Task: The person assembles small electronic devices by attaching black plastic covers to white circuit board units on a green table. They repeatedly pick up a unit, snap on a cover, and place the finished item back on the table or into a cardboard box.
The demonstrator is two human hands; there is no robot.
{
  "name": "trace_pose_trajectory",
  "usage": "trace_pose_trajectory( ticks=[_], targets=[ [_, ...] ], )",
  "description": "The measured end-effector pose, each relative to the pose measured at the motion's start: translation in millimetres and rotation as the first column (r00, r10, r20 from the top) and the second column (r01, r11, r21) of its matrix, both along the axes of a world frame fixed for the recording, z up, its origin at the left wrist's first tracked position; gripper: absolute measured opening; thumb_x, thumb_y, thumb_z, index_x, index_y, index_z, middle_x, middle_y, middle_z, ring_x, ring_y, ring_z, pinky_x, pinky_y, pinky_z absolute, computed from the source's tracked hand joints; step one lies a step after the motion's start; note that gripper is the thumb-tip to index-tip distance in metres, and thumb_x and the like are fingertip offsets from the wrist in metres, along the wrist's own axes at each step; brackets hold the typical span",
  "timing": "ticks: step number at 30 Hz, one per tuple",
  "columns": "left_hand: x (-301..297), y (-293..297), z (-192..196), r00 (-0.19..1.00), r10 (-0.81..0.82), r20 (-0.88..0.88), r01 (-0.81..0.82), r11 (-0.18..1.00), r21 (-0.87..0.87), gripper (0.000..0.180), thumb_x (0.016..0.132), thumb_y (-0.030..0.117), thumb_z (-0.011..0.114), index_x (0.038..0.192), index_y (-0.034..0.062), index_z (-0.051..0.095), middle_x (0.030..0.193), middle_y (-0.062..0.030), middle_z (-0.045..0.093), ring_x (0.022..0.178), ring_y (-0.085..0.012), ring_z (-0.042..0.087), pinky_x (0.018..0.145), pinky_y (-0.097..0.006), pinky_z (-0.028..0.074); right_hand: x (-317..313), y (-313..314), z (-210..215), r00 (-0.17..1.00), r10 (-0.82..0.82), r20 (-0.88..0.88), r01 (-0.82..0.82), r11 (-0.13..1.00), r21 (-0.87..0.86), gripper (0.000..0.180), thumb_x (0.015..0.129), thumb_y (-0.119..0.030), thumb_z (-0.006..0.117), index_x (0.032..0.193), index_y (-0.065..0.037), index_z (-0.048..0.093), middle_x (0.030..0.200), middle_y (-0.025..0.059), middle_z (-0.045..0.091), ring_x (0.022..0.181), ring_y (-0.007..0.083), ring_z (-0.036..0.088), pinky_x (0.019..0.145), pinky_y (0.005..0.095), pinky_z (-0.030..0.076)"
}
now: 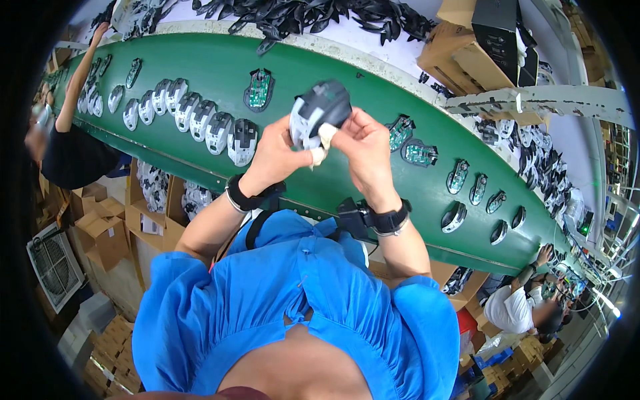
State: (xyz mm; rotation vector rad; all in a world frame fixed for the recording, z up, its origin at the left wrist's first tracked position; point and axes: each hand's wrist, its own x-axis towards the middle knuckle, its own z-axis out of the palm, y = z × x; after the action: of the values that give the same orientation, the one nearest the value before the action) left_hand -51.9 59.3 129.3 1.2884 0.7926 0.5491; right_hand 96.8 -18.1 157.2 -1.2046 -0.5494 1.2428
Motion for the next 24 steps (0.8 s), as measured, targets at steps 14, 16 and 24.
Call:
trace_pose_trajectory(
  ticks=[14, 16, 24],
  targets=[
    [-47, -32, 55, 0.868, -0.497, -0.003, 0.495, 0.866, 0.073, 0.063, 0.063, 0.024, 0.082, 0.115, -0.001, 0.057, 0.1, -0.0138, 0.065, 0.088, -0.0244, 0.065, 0.08, -0.034, 0.05, 30, -55, 44, 0.873, 0.488, 0.004, -0.486, 0.871, -0.074, 0.081, 0.058, -0.006, 0.086, 0.131, 0.002, 0.05, 0.125, 0.0104, 0.058, 0.118, 0.0195, 0.054, 0.104, 0.0339, 0.039],
    [-46, -30, 56, 0.891, -0.453, -0.034, 0.453, 0.882, 0.131, 0.058, 0.062, 0.026, 0.082, 0.109, -0.001, 0.06, 0.094, -0.0145, 0.065, 0.084, -0.0274, 0.065, 0.075, -0.034, 0.051, 24, -54, 52, 0.87, 0.469, 0.152, -0.46, 0.883, -0.097, 0.078, 0.057, -0.003, 0.084, 0.128, 0.003, 0.054, 0.123, 0.0108, 0.06, 0.114, 0.0189, 0.057, 0.103, 0.0348, 0.041],
    [-20, 16, -7, 0.937, -0.275, 0.216, 0.307, 0.943, -0.132, 0.092, 0.068, 0.029, 0.083, 0.142, 0.0037, 0.034, 0.139, -0.0111, 0.045, 0.125, -0.0223, 0.046, 0.106, -0.036, 0.035, 35, 5, 30, 0.705, 0.247, 0.665, -0.307, 0.951, -0.027, 0.071, 0.056, -0.009, 0.083, 0.122, 0.001, 0.059, 0.111, 0.0144, 0.067, 0.101, 0.0244, 0.066, 0.094, 0.0337, 0.049]
  ],
)
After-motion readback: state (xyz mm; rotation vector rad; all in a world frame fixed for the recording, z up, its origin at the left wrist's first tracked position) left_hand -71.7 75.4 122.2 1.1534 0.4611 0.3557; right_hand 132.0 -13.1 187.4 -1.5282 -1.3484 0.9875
